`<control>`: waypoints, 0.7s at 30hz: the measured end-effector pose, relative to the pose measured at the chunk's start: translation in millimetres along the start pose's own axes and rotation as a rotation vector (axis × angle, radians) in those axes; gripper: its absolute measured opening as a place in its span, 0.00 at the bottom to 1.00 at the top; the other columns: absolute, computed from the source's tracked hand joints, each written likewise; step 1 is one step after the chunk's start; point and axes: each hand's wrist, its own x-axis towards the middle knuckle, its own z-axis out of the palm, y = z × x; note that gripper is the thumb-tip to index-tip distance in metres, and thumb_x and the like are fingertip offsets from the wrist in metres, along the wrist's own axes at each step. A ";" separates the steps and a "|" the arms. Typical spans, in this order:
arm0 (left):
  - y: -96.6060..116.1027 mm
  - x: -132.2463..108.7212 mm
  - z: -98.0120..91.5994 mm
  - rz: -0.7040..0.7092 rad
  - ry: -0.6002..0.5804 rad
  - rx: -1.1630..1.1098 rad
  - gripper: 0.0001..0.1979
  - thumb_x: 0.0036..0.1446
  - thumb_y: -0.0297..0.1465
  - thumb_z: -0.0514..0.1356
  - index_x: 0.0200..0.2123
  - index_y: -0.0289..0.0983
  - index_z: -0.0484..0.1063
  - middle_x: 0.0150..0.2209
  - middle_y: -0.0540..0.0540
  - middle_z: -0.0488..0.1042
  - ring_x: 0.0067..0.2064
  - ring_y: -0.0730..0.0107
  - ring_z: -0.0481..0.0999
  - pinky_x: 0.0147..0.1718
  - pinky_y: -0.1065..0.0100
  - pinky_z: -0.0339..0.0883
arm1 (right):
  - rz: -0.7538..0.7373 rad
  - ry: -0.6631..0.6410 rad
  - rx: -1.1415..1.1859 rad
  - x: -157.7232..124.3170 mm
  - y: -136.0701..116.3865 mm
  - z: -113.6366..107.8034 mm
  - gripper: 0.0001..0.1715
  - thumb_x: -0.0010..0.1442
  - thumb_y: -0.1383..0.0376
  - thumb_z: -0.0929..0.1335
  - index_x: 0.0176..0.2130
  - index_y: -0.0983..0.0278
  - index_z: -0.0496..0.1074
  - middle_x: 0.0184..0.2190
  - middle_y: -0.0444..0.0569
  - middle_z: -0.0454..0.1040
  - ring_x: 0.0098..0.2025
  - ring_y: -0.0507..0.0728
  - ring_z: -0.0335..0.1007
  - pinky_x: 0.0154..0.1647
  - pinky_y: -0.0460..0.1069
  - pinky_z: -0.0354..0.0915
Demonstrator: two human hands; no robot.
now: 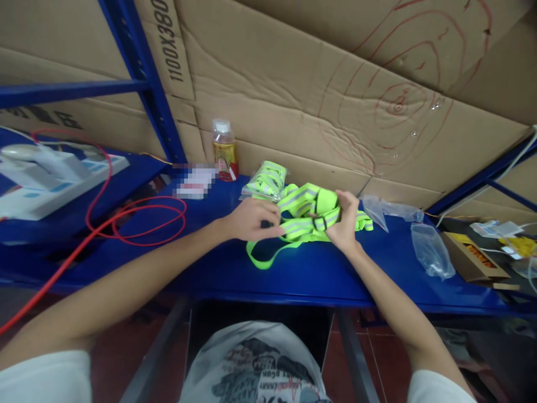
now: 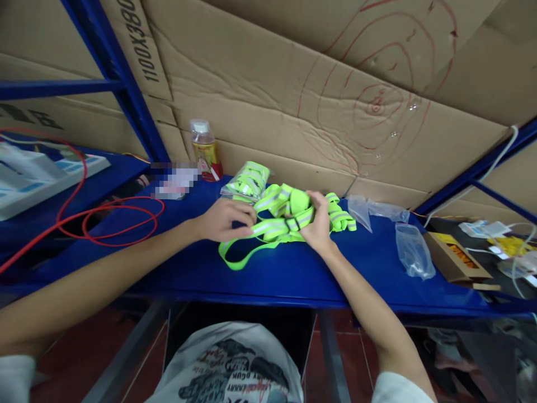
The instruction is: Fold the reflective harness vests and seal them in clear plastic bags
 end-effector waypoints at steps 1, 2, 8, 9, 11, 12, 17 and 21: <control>5.3 -0.7 2.7 0.077 0.067 0.125 0.17 0.60 0.47 0.70 0.26 0.42 0.77 0.36 0.42 0.81 0.39 0.56 0.79 0.43 0.57 0.72 | -0.007 -0.083 -0.004 -5.0 -0.8 2.2 0.48 0.51 0.48 0.83 0.62 0.54 0.65 0.58 0.57 0.75 0.60 0.68 0.77 0.65 0.64 0.74; 10.1 -1.1 6.5 0.141 0.159 0.235 0.17 0.57 0.47 0.72 0.27 0.42 0.77 0.38 0.41 0.81 0.42 0.53 0.79 0.46 0.54 0.73 | -0.011 -0.182 -0.001 -9.9 -2.9 4.6 0.48 0.53 0.48 0.83 0.64 0.53 0.65 0.59 0.57 0.77 0.61 0.69 0.78 0.67 0.65 0.74; 20.3 1.6 32.6 0.222 0.405 0.459 0.19 0.64 0.44 0.69 0.52 0.40 0.79 0.53 0.35 0.80 0.56 0.43 0.77 0.59 0.44 0.68 | -0.123 -0.468 0.006 -22.5 -26.2 15.9 0.56 0.59 0.47 0.81 0.75 0.53 0.59 0.66 0.58 0.77 0.67 0.70 0.77 0.68 0.65 0.75; 17.7 2.2 34.0 0.205 0.375 0.453 0.19 0.66 0.43 0.68 0.55 0.39 0.79 0.51 0.36 0.81 0.54 0.45 0.78 0.59 0.44 0.67 | -0.134 -0.474 -0.007 -21.6 -28.3 15.2 0.54 0.58 0.45 0.81 0.74 0.54 0.63 0.65 0.58 0.77 0.66 0.70 0.78 0.67 0.64 0.75; 9.9 3.1 32.0 0.166 0.321 0.417 0.18 0.68 0.43 0.67 0.55 0.40 0.80 0.43 0.39 0.83 0.48 0.48 0.78 0.59 0.45 0.66 | -0.130 -0.490 -0.013 -18.6 -30.0 11.2 0.45 0.61 0.42 0.78 0.69 0.55 0.70 0.63 0.57 0.79 0.63 0.70 0.79 0.66 0.64 0.76; 5.7 3.1 28.8 0.147 0.309 0.391 0.17 0.68 0.43 0.67 0.53 0.41 0.81 0.40 0.41 0.83 0.45 0.50 0.77 0.60 0.45 0.65 | -0.111 -0.488 0.001 -16.8 -30.0 8.2 0.39 0.65 0.42 0.76 0.67 0.55 0.72 0.62 0.57 0.80 0.63 0.70 0.80 0.66 0.65 0.76; -5.1 0.0 4.2 0.113 0.322 0.458 0.10 0.67 0.38 0.65 0.47 0.44 0.84 0.38 0.42 0.83 0.42 0.53 0.75 0.60 0.44 0.63 | 0.145 -0.272 0.176 -8.4 -28.1 -3.5 0.34 0.74 0.36 0.62 0.55 0.55 0.81 0.55 0.55 0.84 0.60 0.68 0.80 0.64 0.64 0.76; -7.9 -2.7 -4.7 0.187 0.480 0.716 0.10 0.65 0.33 0.64 0.46 0.47 0.86 0.48 0.41 0.83 0.48 0.51 0.76 0.50 0.49 0.66 | 0.459 -0.225 0.329 0.9 -24.1 -2.9 0.47 0.68 0.26 0.57 0.52 0.56 0.82 0.51 0.54 0.84 0.52 0.68 0.83 0.48 0.63 0.83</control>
